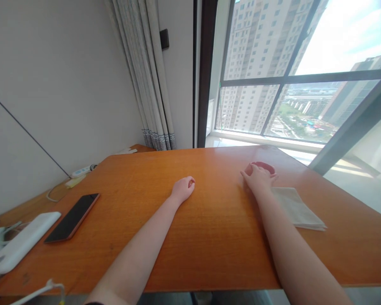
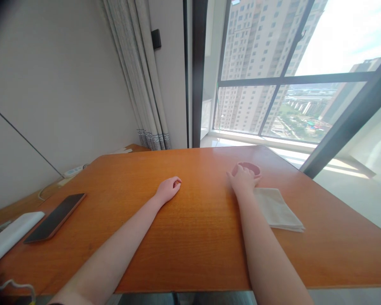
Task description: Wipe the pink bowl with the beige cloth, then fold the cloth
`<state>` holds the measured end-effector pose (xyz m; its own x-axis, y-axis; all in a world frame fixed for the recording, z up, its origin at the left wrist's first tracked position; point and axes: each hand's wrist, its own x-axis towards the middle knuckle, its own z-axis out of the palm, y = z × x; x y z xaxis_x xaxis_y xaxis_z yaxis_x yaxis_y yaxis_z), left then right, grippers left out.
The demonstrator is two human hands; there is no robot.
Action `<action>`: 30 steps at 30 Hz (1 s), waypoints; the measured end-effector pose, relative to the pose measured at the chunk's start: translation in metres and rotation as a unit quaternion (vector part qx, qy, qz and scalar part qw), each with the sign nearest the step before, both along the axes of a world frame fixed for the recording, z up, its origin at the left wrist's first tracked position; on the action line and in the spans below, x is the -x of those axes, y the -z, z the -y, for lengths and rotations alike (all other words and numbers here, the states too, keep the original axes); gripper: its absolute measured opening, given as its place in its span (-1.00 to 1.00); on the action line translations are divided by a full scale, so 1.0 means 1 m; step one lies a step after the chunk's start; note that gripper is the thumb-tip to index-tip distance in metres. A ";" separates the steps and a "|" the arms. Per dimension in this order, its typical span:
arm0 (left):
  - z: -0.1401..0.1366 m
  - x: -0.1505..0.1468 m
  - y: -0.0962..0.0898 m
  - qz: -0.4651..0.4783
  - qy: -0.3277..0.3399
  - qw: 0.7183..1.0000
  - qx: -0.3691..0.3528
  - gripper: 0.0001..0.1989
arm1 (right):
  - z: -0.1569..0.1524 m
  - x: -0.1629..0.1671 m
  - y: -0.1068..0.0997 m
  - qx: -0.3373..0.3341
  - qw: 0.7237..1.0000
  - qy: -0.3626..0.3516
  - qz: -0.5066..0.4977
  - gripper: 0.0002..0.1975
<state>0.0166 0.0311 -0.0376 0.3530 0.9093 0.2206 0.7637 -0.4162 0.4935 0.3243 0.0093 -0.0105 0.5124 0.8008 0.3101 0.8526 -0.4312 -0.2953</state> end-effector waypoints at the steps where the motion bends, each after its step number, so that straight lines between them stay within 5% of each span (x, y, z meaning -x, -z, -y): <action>1: 0.000 0.000 0.000 0.001 0.001 1.000 -0.002 -0.81 | -0.002 0.000 0.002 0.021 1.000 0.005 0.009 -0.55; 5: 0.000 0.000 0.000 0.004 0.002 1.000 0.000 -0.81 | -0.003 -0.006 0.005 0.049 0.998 0.035 0.008 -0.66; 9: -0.001 0.000 0.001 0.004 0.002 1.000 0.001 -0.82 | 0.000 -0.014 0.003 0.003 1.000 -0.003 0.011 -0.74; 13: 0.001 0.001 -0.001 0.015 0.019 1.000 -0.006 -0.79 | -0.001 0.003 -0.006 -0.059 0.986 -0.152 0.038 -0.77; 16: 0.006 -0.001 -0.007 0.044 0.080 0.991 -0.095 -0.59 | -0.004 0.038 -0.013 -0.077 0.963 -0.254 0.049 -0.79; 20: 0.015 -0.005 -0.019 0.027 0.149 0.966 -0.209 -0.30 | 0.001 0.092 -0.016 -0.108 0.893 -0.438 -0.007 -0.80; 24: 0.020 -0.003 -0.029 -0.027 0.149 0.954 -0.257 -0.62 | 0.014 0.127 -0.011 -0.127 0.844 -0.517 -0.066 -0.83; 27: 0.023 0.010 -0.036 -0.080 0.134 0.950 -0.271 -0.79 | 0.021 0.135 -0.004 -0.154 0.832 -0.526 -0.091 -0.86; 30: 0.022 0.037 -0.042 -0.092 0.091 0.954 -0.269 -0.79 | 0.020 0.134 0.005 -0.208 0.837 -0.488 -0.133 -0.68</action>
<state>-0.0200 0.0088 0.0048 0.5727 0.6012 0.5573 0.7072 -0.7062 0.0350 0.1899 -0.0107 -0.0153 -0.2269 0.7296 0.6452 0.6189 0.6195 -0.4829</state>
